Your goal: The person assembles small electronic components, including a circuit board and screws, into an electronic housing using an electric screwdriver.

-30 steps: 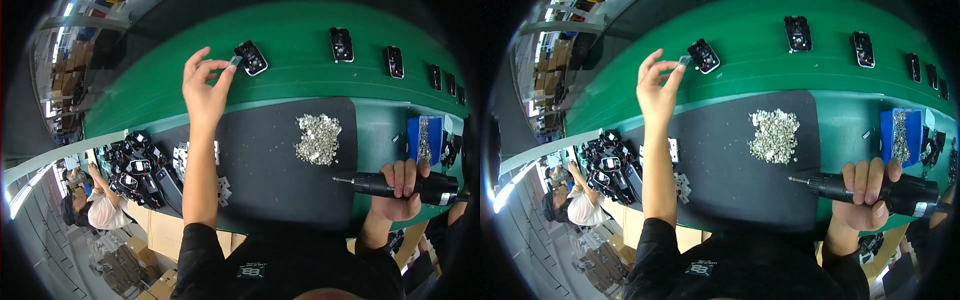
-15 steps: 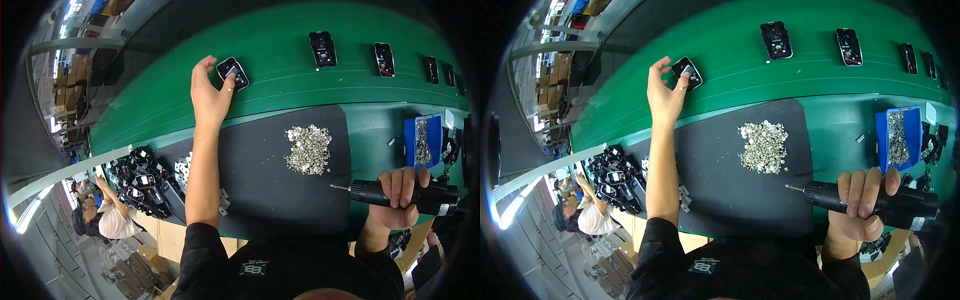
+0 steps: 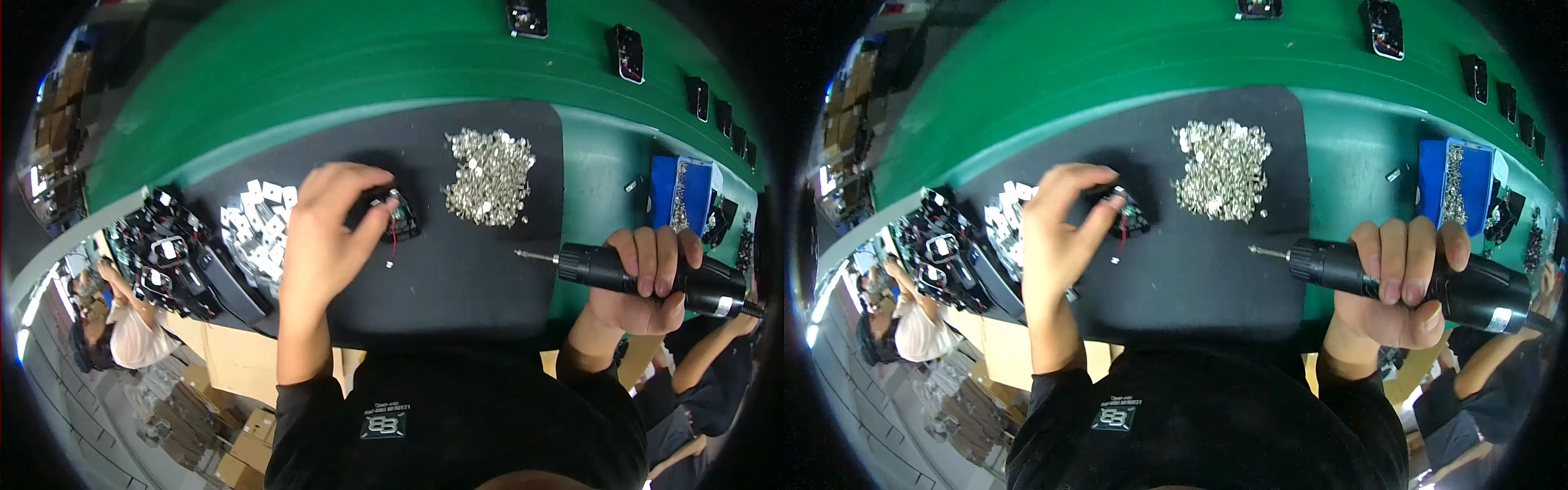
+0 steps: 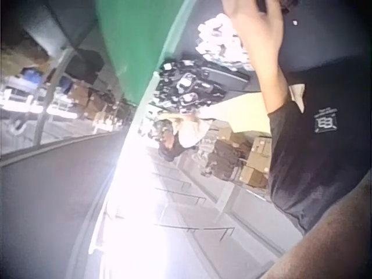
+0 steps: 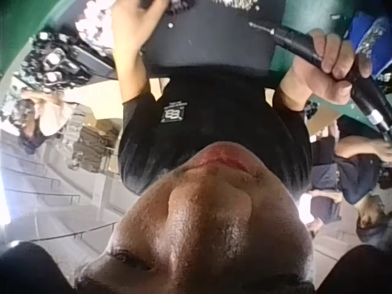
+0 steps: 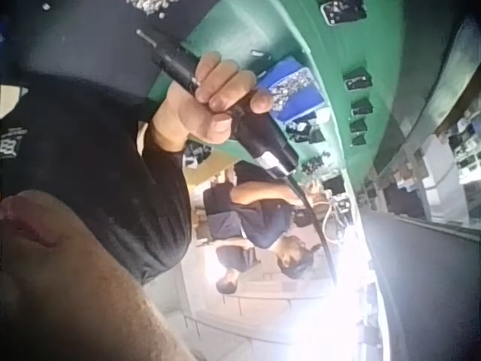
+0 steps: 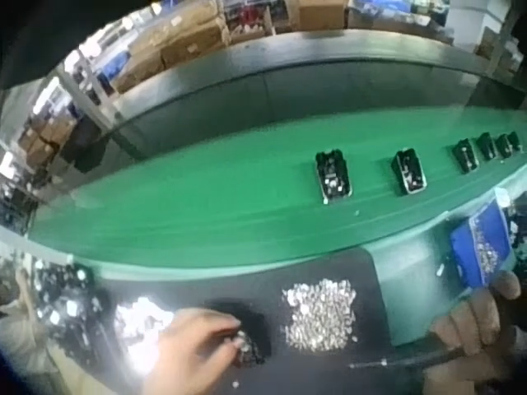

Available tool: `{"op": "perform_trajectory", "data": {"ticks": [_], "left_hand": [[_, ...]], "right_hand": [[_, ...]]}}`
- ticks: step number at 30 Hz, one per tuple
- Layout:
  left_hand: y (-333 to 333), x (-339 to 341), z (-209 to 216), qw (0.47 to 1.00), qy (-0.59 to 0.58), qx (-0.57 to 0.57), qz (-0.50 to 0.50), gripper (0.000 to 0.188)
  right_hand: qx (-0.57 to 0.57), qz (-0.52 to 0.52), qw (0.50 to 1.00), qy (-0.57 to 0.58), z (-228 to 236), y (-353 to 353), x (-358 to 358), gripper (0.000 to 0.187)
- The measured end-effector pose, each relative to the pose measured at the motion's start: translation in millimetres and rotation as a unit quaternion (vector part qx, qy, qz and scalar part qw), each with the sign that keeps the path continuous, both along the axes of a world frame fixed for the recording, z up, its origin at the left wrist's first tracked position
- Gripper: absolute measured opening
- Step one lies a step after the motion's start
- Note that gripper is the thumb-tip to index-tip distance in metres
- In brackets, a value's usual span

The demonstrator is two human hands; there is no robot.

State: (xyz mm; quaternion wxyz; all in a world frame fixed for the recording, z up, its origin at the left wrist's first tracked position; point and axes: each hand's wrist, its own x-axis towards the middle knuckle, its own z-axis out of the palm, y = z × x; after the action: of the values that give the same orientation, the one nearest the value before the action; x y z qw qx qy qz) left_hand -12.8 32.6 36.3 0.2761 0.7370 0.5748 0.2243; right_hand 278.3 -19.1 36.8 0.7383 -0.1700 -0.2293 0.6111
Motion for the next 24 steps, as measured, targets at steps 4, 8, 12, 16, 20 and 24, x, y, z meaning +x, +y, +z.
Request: {"op": "perform_trajectory", "data": {"ticks": [4,8,12,16,20,24], "left_hand": [[-19,8,-7,0.998,0.012,-0.052,0.024,0.022],[-25,-2,-13,0.995,-0.069,-0.07,0.011,0.036],[-39,-5,0,0.997,-0.029,0.062,0.045,0.045],[-78,10,20,0.99,-0.054,0.11,-0.075,0.038],[-91,26,-4,0.987,-0.063,0.121,-0.082,0.034],[-86,38,-8,0.989,-0.089,0.094,-0.072,0.03]], "right_hand": [[0.01,0.019,1.0,-0.001,-5,1,-6,0.037],[0.029,0.046,0.998,0.006,-3,-2,-10,0.037],[0.05,0.071,0.996,-0.005,5,-2,-14,0.037],[0.097,0.12,0.988,-0.002,10,3,-19,0.036],[0.014,0.087,0.996,0.015,23,2,-36,0.033],[0.008,0.09,0.996,0.012,25,-1,-42,0.034]]}}
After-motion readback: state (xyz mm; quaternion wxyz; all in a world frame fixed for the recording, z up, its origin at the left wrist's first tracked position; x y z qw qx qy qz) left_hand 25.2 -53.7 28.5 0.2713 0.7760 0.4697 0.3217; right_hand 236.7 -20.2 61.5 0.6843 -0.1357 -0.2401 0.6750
